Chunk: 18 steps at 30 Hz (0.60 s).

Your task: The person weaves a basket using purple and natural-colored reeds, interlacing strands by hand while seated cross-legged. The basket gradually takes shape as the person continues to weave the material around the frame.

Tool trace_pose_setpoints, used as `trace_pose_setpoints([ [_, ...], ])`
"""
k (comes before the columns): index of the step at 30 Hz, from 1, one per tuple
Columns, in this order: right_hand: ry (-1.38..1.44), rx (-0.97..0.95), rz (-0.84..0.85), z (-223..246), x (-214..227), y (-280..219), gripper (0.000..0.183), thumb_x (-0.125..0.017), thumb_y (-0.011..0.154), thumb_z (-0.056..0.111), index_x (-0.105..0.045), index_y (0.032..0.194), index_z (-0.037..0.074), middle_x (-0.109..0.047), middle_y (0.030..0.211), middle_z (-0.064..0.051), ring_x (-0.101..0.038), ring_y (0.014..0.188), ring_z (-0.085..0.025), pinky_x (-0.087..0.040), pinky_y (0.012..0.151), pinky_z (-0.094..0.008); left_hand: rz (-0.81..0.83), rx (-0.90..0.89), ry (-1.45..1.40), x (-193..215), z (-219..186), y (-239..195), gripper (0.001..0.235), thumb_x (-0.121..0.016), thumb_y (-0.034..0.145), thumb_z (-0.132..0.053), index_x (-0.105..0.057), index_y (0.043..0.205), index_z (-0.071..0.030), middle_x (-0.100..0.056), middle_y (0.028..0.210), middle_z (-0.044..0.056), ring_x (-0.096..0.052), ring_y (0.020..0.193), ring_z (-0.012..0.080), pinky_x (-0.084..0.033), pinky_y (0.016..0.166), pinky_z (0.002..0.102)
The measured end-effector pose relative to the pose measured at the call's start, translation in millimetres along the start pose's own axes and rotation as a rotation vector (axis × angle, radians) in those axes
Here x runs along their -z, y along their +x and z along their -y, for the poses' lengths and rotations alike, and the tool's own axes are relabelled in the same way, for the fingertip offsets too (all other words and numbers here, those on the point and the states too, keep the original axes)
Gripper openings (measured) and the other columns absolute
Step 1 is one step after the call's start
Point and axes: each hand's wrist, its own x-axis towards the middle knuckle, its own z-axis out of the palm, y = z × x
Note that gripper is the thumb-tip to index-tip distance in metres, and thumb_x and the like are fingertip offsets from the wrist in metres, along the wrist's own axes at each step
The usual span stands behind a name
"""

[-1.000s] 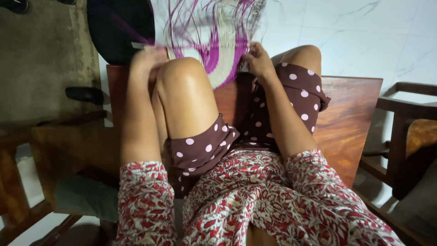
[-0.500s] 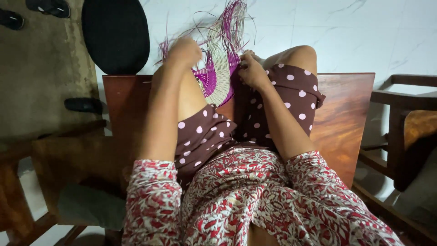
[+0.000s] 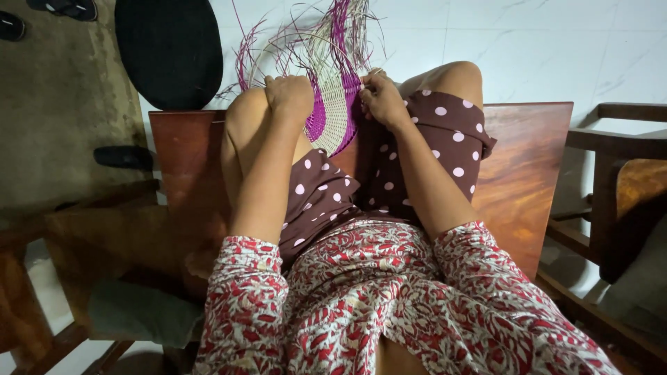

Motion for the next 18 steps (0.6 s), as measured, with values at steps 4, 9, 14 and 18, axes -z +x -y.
trace_pose_setpoints([
  [4, 0.022, 0.016, 0.018, -3, 0, 5, 0.025, -0.059, 0.098, 0.01, -0.065, 0.12, 0.002, -0.069, 0.073, -0.012, -0.072, 0.055, -0.022, -0.059, 0.062, -0.033, -0.019, 0.021, 0.052, -2, -5, -3, 0.042, -0.038, 0.098, -0.008, -0.077, 0.112, -0.011, -0.076, 0.117, 0.009, -0.068, 0.116, 0.0366, -0.028, 0.103, 0.057],
  [9, -0.03, 0.058, 0.003, 5, 1, 2, 0.024, -0.061, 0.098, 0.015, -0.068, 0.118, 0.004, -0.069, 0.074, -0.014, -0.072, 0.054, -0.022, -0.06, 0.065, -0.036, -0.034, 0.02, 0.057, 1, -7, -10, 0.045, -0.034, 0.099, -0.006, -0.076, 0.115, -0.01, -0.075, 0.12, 0.008, -0.067, 0.117, 0.0353, -0.028, 0.103, 0.058],
  [14, -0.069, 0.037, -0.03, -2, -2, 5, 0.021, -0.062, 0.098, 0.02, -0.068, 0.114, 0.009, -0.07, 0.069, -0.008, -0.072, 0.053, -0.02, -0.06, 0.063, -0.033, -0.049, -0.007, 0.112, -12, -5, 1, 0.041, -0.038, 0.099, -0.008, -0.077, 0.113, -0.011, -0.075, 0.116, 0.009, -0.067, 0.114, 0.036, -0.031, 0.099, 0.059],
  [18, -0.112, 0.019, -0.052, -11, -5, 13, 0.02, -0.063, 0.097, 0.023, -0.068, 0.11, 0.009, -0.071, 0.065, -0.002, -0.071, 0.049, -0.015, -0.059, 0.059, -0.028, -0.02, -0.01, 0.132, -4, 2, 4, 0.04, -0.04, 0.098, -0.01, -0.076, 0.116, -0.012, -0.075, 0.119, 0.01, -0.066, 0.117, 0.0369, -0.032, 0.095, 0.064],
])
